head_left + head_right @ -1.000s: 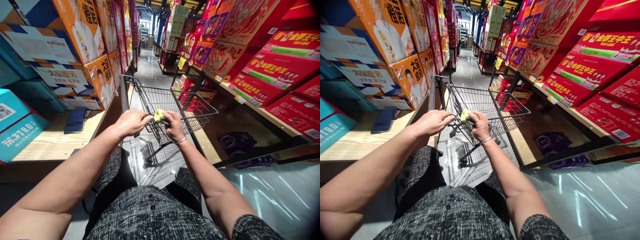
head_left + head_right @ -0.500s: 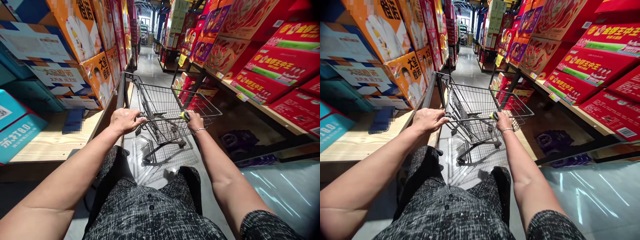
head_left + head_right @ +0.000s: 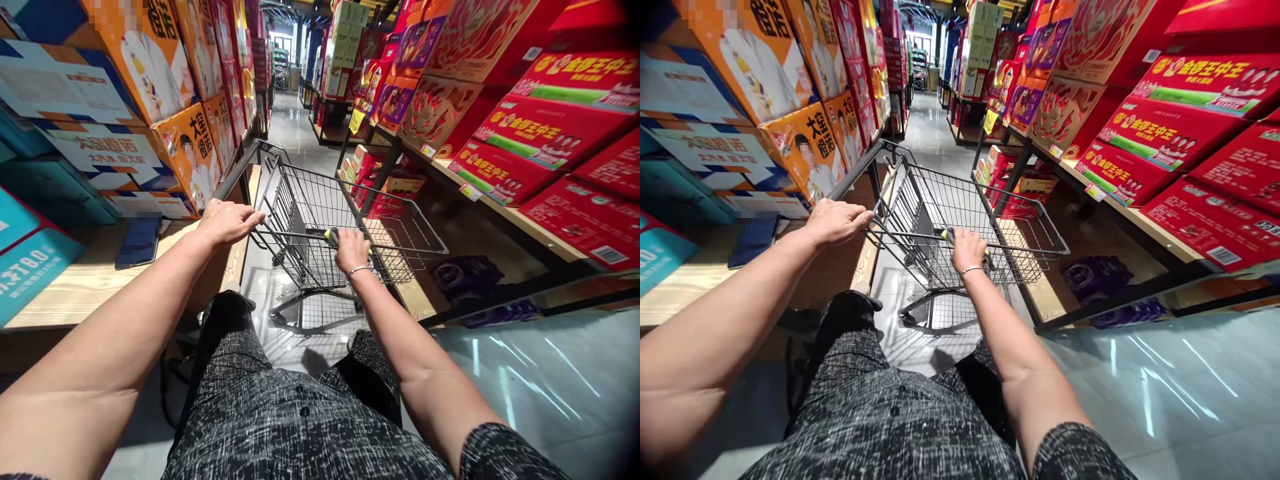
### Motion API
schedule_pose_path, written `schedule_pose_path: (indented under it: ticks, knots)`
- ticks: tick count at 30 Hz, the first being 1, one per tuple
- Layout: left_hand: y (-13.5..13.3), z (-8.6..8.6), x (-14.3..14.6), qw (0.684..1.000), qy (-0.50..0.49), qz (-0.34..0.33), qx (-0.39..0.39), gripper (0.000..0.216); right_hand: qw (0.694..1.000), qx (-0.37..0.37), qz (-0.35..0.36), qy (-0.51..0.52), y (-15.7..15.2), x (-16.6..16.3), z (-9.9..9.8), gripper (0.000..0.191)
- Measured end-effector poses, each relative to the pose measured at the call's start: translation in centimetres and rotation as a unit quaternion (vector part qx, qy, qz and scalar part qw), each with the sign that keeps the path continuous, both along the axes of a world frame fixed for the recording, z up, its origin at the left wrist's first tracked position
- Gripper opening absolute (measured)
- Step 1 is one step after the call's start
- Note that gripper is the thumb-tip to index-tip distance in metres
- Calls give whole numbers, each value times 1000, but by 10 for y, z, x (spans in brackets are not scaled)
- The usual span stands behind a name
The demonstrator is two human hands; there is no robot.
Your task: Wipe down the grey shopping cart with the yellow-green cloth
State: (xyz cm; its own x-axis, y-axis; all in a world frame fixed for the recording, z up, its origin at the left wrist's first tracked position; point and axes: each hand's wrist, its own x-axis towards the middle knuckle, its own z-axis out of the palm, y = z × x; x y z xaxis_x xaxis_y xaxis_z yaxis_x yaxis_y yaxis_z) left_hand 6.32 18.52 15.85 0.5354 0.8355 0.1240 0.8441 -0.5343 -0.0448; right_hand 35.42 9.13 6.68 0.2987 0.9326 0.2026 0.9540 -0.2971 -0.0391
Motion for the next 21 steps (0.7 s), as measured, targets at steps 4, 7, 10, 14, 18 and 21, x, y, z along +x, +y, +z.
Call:
schedule_pose_path:
  ticks: [4,7,10,14,18,21]
  knots:
    - [2,-3,-2,1000,-19,-9,9,62,995,1,95,11,12,-55,14,45]
    - [4,-7,-4,999,-36,-7,18,59,983,20,184,18,26,-88,22,45]
    - [7,-13,-5,997,-61,-4,40,55,967,33,251,11,38,-103,25,51]
    - [9,-19,-5,993,-99,17,63,46,955,35,296,6,39,-88,17,55]
    - [10,-22,-7,992,-109,-6,66,45,964,66,256,5,19,-47,-1,59]
    - [9,-23,-8,989,-129,-13,71,46,976,84,201,6,0,-11,-13,62]
